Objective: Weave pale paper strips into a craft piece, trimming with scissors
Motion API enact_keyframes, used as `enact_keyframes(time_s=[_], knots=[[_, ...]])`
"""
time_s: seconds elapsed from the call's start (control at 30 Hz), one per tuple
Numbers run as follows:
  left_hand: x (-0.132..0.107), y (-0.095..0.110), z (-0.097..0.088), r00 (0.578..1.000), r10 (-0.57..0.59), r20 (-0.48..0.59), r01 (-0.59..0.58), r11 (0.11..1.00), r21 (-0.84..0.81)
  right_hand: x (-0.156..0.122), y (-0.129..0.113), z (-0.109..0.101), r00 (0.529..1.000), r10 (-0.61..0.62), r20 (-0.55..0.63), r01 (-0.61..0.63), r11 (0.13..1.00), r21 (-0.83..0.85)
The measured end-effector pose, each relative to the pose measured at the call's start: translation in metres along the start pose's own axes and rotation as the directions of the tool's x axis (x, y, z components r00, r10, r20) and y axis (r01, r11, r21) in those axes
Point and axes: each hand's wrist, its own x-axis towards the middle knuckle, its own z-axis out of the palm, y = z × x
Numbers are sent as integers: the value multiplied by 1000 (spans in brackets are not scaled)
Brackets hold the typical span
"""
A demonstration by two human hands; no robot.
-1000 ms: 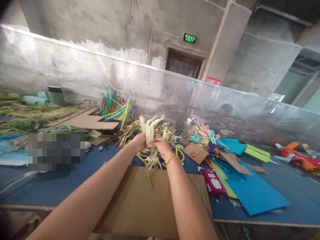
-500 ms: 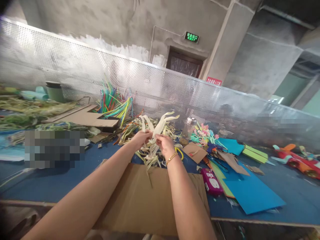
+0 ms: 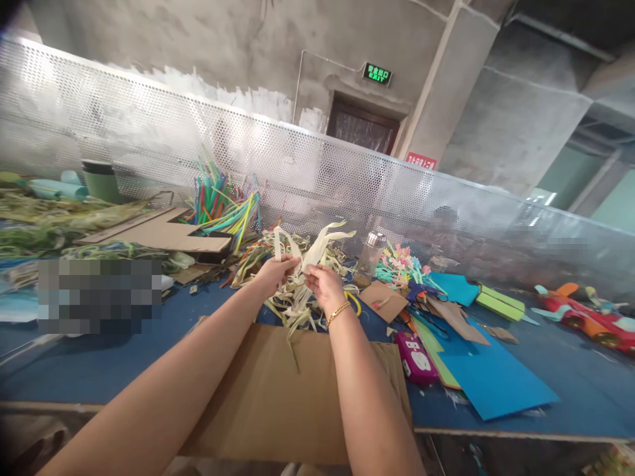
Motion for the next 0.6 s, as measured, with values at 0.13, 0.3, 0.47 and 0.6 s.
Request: enact_keyframes(time_s=[0.13,0.3,0.47,0.6], knots=[[3,-1,-2,1000,-7,-1,7,999,42,-3,-5,-1,1000,8,-21,-7,1000,27],[1,0,-1,999,-46,9,44,984,170,-7,-11,0,996,-77,34,77,997,2],[-6,2,5,986,-35,160,-15,954,299,-1,-11,-2,976,-217,-18,212,967,-142],[-11,3,9,961,-113,253,34,953,300,9,-13,-13,962,-254,-100,246,966,-85]])
